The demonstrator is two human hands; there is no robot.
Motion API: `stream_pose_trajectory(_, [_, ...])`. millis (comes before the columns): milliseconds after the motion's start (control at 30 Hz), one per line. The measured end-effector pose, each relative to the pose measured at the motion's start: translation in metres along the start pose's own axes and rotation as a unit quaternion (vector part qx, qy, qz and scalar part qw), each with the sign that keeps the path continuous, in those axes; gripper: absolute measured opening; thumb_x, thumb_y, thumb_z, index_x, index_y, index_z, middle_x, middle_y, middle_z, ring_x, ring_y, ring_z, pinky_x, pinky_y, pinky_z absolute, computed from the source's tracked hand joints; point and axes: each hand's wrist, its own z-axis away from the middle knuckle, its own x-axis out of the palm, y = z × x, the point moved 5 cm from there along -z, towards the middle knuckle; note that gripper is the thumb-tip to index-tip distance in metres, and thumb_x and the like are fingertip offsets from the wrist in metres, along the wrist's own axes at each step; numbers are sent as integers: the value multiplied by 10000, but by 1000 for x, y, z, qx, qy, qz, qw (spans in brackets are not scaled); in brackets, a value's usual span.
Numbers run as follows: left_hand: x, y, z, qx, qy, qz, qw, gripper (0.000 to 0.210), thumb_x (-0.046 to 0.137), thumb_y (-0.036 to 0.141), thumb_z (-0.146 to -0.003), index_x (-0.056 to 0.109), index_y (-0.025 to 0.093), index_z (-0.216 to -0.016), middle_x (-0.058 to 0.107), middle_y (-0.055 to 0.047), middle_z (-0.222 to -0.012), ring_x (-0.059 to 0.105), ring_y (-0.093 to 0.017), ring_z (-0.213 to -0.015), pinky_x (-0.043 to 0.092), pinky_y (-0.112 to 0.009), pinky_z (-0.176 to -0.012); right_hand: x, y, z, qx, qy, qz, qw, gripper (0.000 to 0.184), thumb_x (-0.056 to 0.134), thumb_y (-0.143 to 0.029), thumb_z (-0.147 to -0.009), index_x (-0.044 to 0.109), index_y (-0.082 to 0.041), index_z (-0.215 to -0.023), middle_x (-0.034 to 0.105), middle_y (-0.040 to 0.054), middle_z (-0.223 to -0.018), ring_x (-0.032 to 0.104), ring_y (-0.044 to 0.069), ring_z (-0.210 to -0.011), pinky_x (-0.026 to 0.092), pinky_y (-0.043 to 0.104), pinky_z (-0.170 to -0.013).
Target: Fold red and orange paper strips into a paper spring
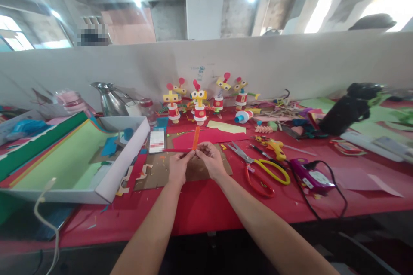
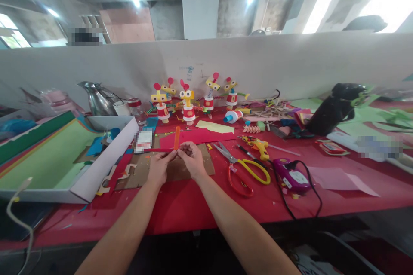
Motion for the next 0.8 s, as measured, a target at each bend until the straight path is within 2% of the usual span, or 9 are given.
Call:
stream_pose_trajectory(133, [3, 1, -1, -70, -11, 129, 989, 196, 807, 207, -506, 652, 128, -596, 659, -26, -602, 583, -114, -558, 448, -238, -588, 2, -6, 1, -20, -55, 37, 998, 241, 666, -329, -696, 614, -207, -897, 586, 11, -800, 553, 131, -693, 484, 252, -653])
stream_pose_trajectory(267, [6, 1, 2, -136, -47, 171, 975, 161, 781, 149, -540, 631, 130, -594, 660, -33, -659, 614, -126, -661, 481, -243, -650, 4, -12, 2, -56, -90, 76, 991, 269, 702, -352, -673, 663, -223, -906, 549, 36, -970, 547, 142, -794, 478, 264, -725])
stream_pose_trajectory(400, [6, -1, 3, -143, -63, 176, 972, 198, 795, 108, -503, 620, 142, -588, 648, -13, -644, 612, -123, -664, 486, -251, -667, 3, -12, -1, -70, -104, 91, 988, 222, 676, -381, -706, 693, -234, -872, 529, 34, -947, 535, 143, -804, 469, 267, -730])
stream_pose_trajectory(567, [8, -3, 4, -139, -80, 150, 976, 246, 826, 144, -465, 620, 138, -600, 636, -9, -623, 595, -113, -629, 463, -235, -620, 1, -11, -4, -76, -109, 86, 987, 171, 687, -351, -695, 700, -245, -830, 541, 26, -865, 546, 157, -802, 475, 268, -703])
stream_pose_trajectory(800, [7, 0, 4, -130, -74, 153, 977, 258, 829, 126, -449, 596, 147, -558, 630, 1, -593, 592, -115, -616, 467, -265, -666, 7, -16, 1, -46, -121, 28, 991, 180, 700, -349, -672, 690, -236, -811, 546, 10, -866, 541, 113, -634, 497, 256, -579])
